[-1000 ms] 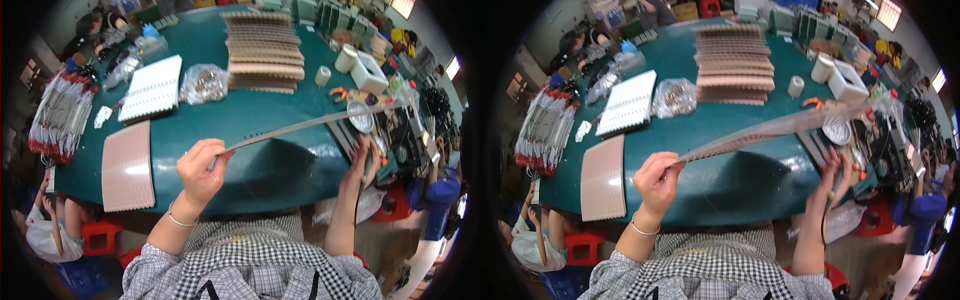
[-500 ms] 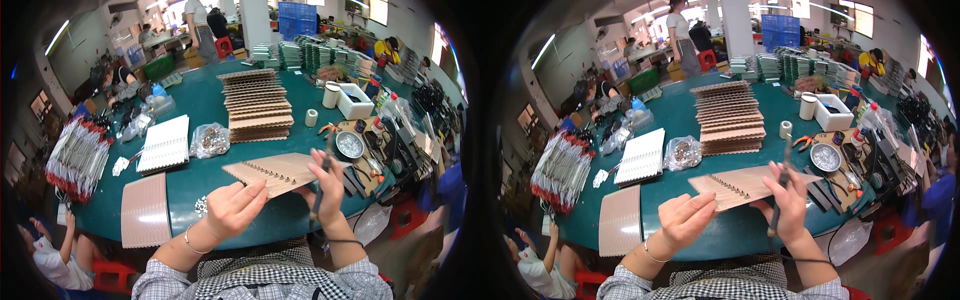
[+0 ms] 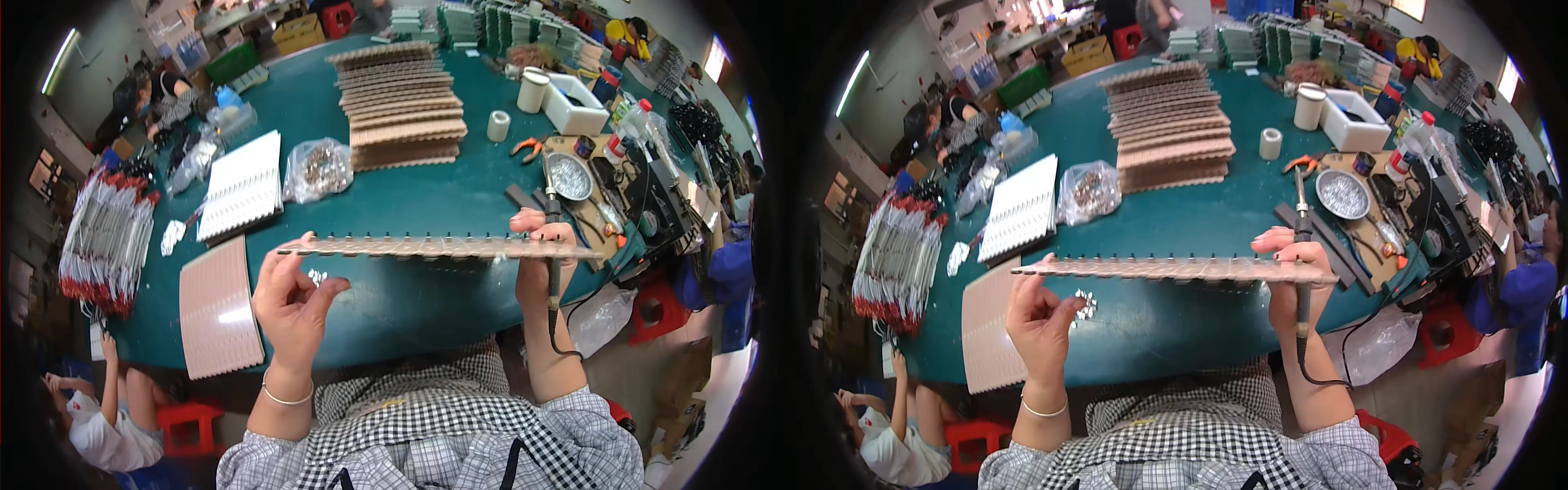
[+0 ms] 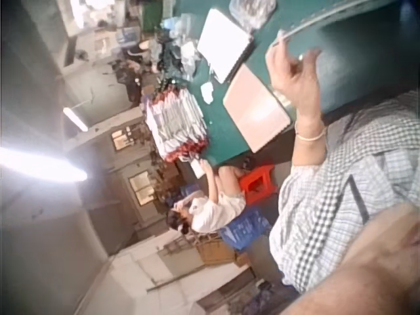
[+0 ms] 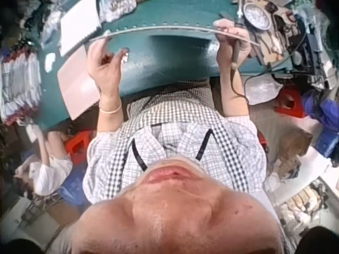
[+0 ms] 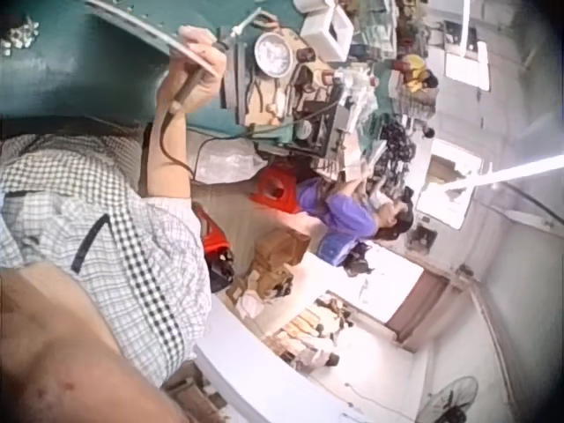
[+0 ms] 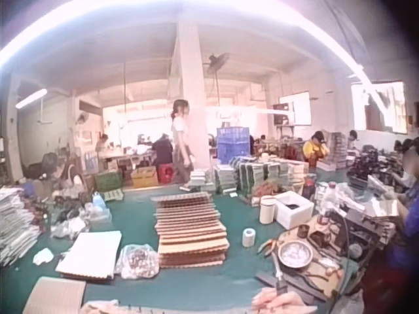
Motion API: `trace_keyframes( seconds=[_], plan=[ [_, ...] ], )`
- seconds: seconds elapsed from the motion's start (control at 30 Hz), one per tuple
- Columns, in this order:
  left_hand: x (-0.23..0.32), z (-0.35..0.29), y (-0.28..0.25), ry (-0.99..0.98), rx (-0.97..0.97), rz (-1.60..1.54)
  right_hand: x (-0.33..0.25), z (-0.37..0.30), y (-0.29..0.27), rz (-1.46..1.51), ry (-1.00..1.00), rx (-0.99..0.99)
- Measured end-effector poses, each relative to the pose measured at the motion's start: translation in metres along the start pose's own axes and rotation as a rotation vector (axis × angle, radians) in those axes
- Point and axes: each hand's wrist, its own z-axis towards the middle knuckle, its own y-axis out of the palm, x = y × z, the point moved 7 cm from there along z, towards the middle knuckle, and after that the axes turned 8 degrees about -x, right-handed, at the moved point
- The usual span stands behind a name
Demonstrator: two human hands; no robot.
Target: The person solders components onto a circuit board panel using a soldering iron and stacks it. They then insert small components into another panel by hand, solder them using the soldering iron, and place the completed panel onto a stack on the table.
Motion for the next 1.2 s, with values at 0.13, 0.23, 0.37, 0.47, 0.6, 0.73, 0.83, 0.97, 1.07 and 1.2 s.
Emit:
trace_keyframes(
  seconds=[0.13, 0.23, 0.37, 0.47, 0.6, 0.73, 0.83, 0.97, 1.07, 1.2],
  plan=[
    [-0.004, -0.001, 0.008, 0.026, -0.077, 0.012, 0.023, -0.04, -0.027, -0.025, 0.097, -0.051],
    [-0.003, -0.013, 0.011, -0.013, -0.131, -0.177, 0.015, -0.056, -0.025, 0.005, 0.242, -0.163],
    [-0.011, -0.025, 0.006, -0.063, -0.109, -0.245, 0.003, -0.057, -0.017, -0.064, 0.342, -0.151],
    [-0.012, -0.03, 0.004, -0.084, -0.114, -0.265, 0.002, -0.056, -0.015, -0.038, 0.341, -0.18],
    [-0.01, -0.031, 0.006, -0.077, -0.128, -0.241, 0.003, -0.056, -0.017, -0.104, 0.339, -0.169],
    [-0.006, -0.032, 0.005, -0.07, -0.085, -0.23, 0.0, -0.053, -0.011, -0.088, 0.343, -0.172],
    [-0.002, -0.029, 0.009, -0.035, -0.133, -0.279, -0.003, -0.054, -0.012, -0.158, 0.384, -0.111],
    [0.0, -0.031, 0.009, -0.045, -0.122, -0.26, -0.004, -0.051, -0.008, -0.102, 0.41, -0.105],
    [0.002, -0.03, 0.01, -0.009, -0.134, -0.235, -0.003, -0.051, -0.005, -0.116, 0.393, -0.1],
    [0.002, -0.028, 0.011, 0.009, -0.149, -0.232, 0.0, -0.052, -0.011, -0.2, 0.383, -0.119]
  ],
)
